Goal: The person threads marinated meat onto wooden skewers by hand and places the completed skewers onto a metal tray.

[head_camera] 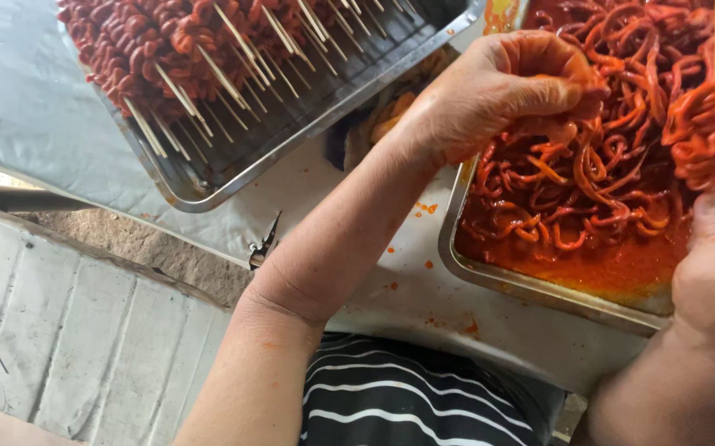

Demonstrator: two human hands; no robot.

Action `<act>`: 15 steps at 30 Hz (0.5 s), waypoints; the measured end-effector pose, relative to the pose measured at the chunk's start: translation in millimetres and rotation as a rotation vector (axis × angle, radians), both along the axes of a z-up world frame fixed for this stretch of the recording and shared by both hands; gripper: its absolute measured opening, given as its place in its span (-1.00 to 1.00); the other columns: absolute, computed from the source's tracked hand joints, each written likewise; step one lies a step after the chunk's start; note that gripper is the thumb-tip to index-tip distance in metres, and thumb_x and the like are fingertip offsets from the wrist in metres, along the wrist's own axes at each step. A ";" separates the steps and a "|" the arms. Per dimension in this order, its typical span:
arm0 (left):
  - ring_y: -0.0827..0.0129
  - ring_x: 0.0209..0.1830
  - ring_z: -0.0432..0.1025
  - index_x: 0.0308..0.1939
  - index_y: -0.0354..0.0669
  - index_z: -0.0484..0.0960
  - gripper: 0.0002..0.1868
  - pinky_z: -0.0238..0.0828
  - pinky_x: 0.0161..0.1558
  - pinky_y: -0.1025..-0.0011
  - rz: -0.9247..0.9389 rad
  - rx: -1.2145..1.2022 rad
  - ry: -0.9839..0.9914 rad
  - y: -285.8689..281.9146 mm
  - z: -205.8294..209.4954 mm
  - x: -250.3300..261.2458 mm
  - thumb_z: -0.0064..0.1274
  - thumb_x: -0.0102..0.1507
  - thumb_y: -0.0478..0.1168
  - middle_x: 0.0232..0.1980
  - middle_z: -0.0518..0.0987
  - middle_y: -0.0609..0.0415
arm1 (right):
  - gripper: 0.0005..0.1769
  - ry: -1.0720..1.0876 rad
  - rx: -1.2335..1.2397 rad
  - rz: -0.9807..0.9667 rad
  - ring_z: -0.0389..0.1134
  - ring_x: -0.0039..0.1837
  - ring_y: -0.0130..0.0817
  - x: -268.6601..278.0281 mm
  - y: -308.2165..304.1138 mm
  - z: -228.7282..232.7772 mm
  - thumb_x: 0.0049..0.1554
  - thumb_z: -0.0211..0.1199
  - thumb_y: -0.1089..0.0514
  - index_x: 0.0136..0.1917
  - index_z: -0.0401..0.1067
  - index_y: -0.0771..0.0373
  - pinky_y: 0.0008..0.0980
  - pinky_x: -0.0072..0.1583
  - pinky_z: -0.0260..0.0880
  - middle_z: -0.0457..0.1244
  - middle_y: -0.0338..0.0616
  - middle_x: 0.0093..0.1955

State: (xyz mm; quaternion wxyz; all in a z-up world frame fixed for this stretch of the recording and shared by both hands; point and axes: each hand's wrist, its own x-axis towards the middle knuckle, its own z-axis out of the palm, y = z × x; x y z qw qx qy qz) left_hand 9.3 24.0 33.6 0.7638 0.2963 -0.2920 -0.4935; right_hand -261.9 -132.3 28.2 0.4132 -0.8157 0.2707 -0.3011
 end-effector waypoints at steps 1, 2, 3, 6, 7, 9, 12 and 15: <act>0.26 0.06 0.63 -0.08 -0.36 0.60 -0.80 0.72 -0.02 0.31 0.010 -0.033 -0.029 -0.9 -0.5 1.4 0.26 0.30 -0.32 -0.09 0.66 0.01 | -0.84 -0.021 -0.055 0.047 0.12 -0.12 -0.43 0.2 2.8 1.3 0.45 0.06 0.24 0.09 0.38 0.39 -0.46 -0.01 0.10 0.14 -0.21 -0.14; 0.26 0.05 0.63 -0.09 -0.36 0.59 -0.79 0.72 -0.03 0.31 0.024 0.007 0.002 -1.1 -1.8 1.5 0.28 0.31 -0.32 -0.10 0.66 0.01 | -0.84 -0.032 -0.116 0.092 0.14 -0.10 -0.41 -0.9 4.8 2.4 0.45 0.06 0.25 0.10 0.39 0.41 -0.46 0.01 0.12 0.16 -0.19 -0.12; 0.26 0.05 0.63 -0.10 -0.35 0.58 -0.78 0.71 -0.04 0.31 0.039 0.048 0.033 -1.0 -3.0 1.5 0.29 0.31 -0.31 -0.12 0.66 0.02 | -0.85 -0.038 -0.177 0.131 0.16 -0.07 -0.40 -2.3 5.6 3.6 0.44 0.07 0.27 0.11 0.39 0.42 -0.46 0.04 0.14 0.18 -0.16 -0.09; 0.32 -0.05 0.57 -0.01 -0.39 0.61 -0.77 0.63 -0.13 0.39 0.110 0.084 -0.018 -1.3 -3.5 1.7 0.25 0.35 -0.29 -0.12 0.64 0.00 | -0.86 -0.044 -0.294 0.188 0.23 0.00 -0.35 -2.1 6.9 5.8 0.43 0.09 0.32 0.14 0.40 0.48 -0.46 0.13 0.21 0.23 -0.08 -0.02; 0.35 -0.10 0.53 0.04 -0.41 0.63 -0.75 0.59 -0.17 0.43 0.138 0.082 -0.061 -2.0 -2.5 2.7 0.22 0.37 -0.28 -0.11 0.64 -0.02 | -0.86 -0.049 -0.309 0.189 0.25 0.03 -0.33 -1.4 6.8 7.4 0.42 0.09 0.33 0.15 0.40 0.49 -0.46 0.16 0.24 0.25 -0.06 0.01; 0.29 -0.06 0.60 0.10 -0.40 0.61 -0.71 0.63 -0.16 0.39 0.133 0.081 -0.017 -1.4 -1.8 4.6 0.21 0.36 -0.29 -0.07 0.67 -0.11 | -0.87 -0.066 -0.327 0.195 0.29 0.06 -0.31 0.6 11.3 7.7 0.42 0.12 0.36 0.17 0.41 0.51 -0.47 0.19 0.27 0.28 -0.02 0.04; 0.28 -0.02 0.64 0.17 -0.41 0.60 -0.66 0.67 -0.14 0.35 0.127 0.063 0.022 -1.1 -5.0 6.4 0.18 0.36 -0.29 -0.01 0.69 -0.14 | -0.87 -0.076 -0.369 0.213 0.30 0.05 -0.30 -0.4 15.2 11.0 0.41 0.14 0.37 0.18 0.42 0.50 -0.47 0.18 0.27 0.28 -0.01 0.05; 0.25 -0.11 0.66 0.12 -0.41 0.60 -0.69 0.70 -0.15 0.34 0.117 0.055 0.083 -3.6 -5.7 13.4 0.19 0.33 -0.33 -0.06 0.71 -0.17 | -0.87 -0.045 -0.426 0.209 0.30 0.04 -0.30 0.0 15.7 15.3 0.39 0.15 0.38 0.17 0.43 0.49 -0.47 0.16 0.27 0.28 -0.01 0.04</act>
